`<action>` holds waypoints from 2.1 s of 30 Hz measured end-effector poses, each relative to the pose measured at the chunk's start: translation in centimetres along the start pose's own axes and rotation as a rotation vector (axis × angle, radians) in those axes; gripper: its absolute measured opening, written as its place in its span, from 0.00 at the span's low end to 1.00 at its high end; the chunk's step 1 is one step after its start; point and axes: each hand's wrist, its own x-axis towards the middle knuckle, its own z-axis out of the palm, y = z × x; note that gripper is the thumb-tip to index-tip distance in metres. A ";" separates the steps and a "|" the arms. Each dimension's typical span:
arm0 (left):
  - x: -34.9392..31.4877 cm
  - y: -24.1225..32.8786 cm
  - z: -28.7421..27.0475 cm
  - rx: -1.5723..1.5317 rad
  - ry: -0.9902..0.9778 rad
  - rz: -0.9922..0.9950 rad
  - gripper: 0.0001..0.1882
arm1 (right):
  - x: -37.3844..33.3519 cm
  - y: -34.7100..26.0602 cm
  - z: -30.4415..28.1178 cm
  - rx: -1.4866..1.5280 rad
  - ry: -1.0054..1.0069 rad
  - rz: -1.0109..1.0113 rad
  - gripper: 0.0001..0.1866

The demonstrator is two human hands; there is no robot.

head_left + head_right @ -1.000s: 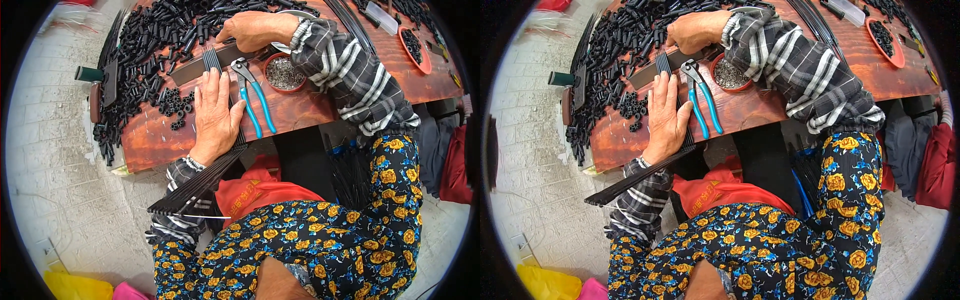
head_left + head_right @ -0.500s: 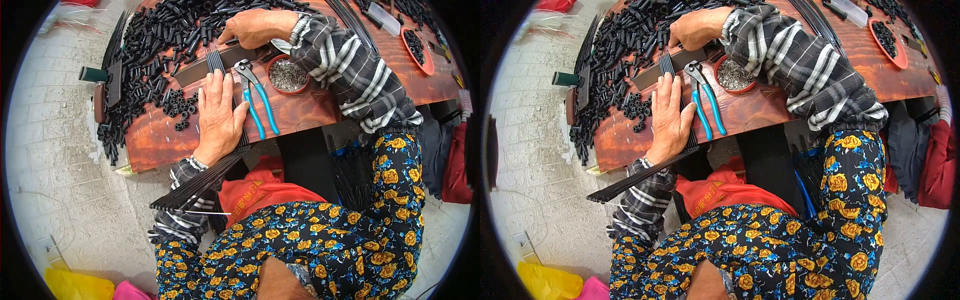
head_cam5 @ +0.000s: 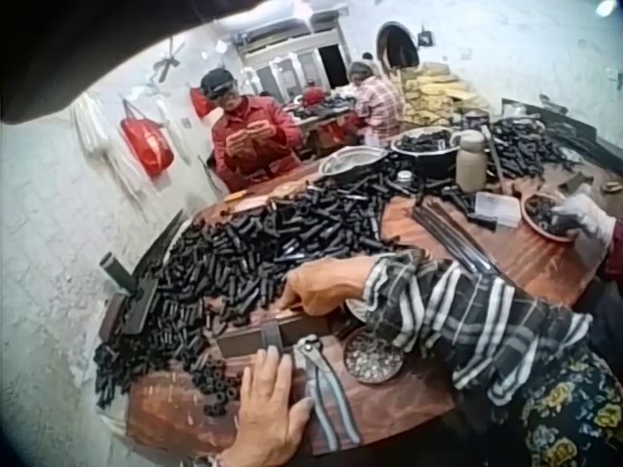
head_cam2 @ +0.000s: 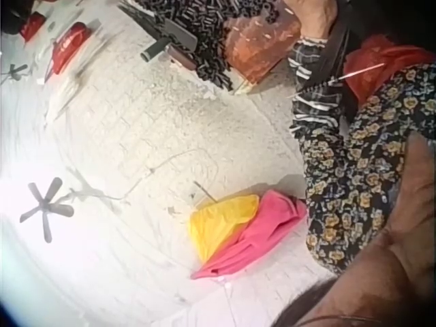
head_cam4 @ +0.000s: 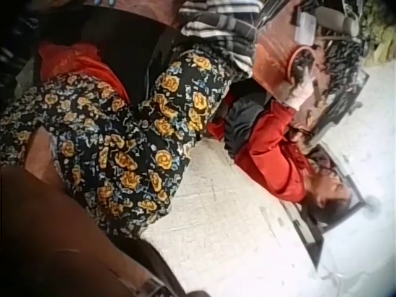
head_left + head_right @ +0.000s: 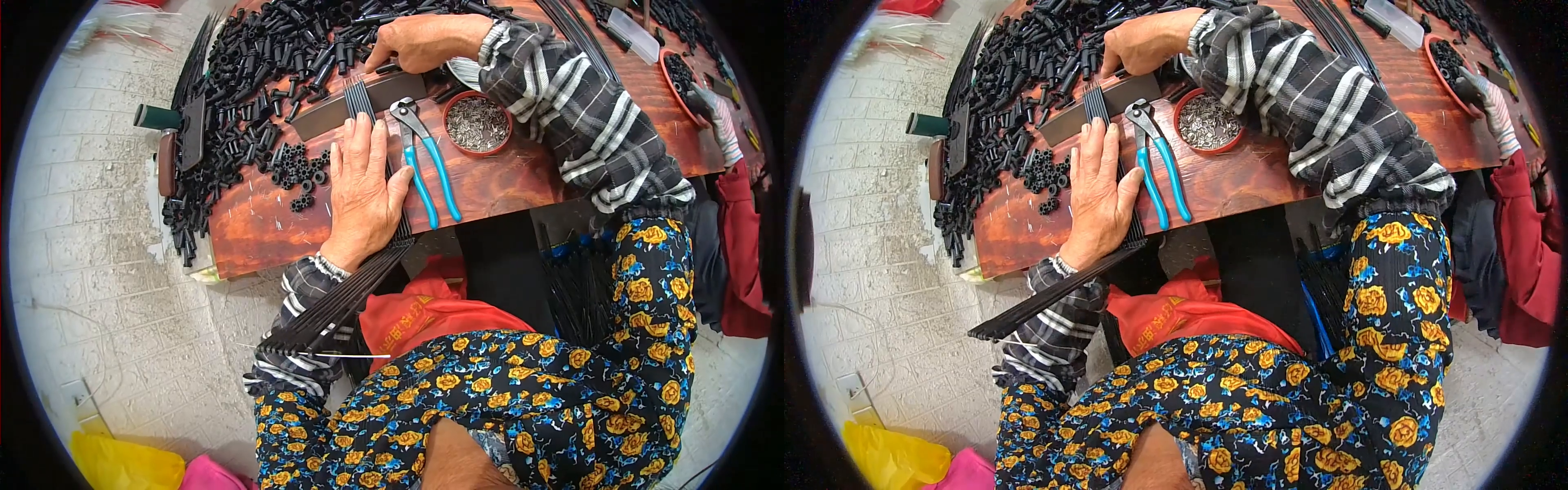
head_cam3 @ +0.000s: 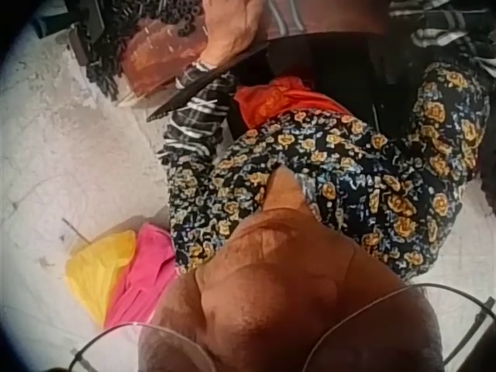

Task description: Assembling hair extension bundles by attaching plastic components and trimming them with pliers.

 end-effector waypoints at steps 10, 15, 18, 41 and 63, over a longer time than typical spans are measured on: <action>-0.1 0.1 -0.1 -0.004 -0.004 0.006 0.34 | 0.0 1.2 0.4 0.100 0.025 -0.066 0.26; 0.1 -0.1 0.0 -0.001 -0.001 0.011 0.34 | 0.3 1.2 0.6 0.084 0.035 -0.060 0.26; 0.1 0.0 -0.1 -0.003 -0.004 0.005 0.34 | 0.5 1.0 0.7 0.100 0.039 -0.039 0.26; 0.1 0.2 0.0 -0.003 -0.013 -0.001 0.34 | 2.6 0.6 1.0 0.035 0.021 0.000 0.15; 1.0 0.8 1.6 -0.001 0.145 0.087 0.32 | -20.6 -21.6 -6.3 1.082 0.540 -1.340 0.22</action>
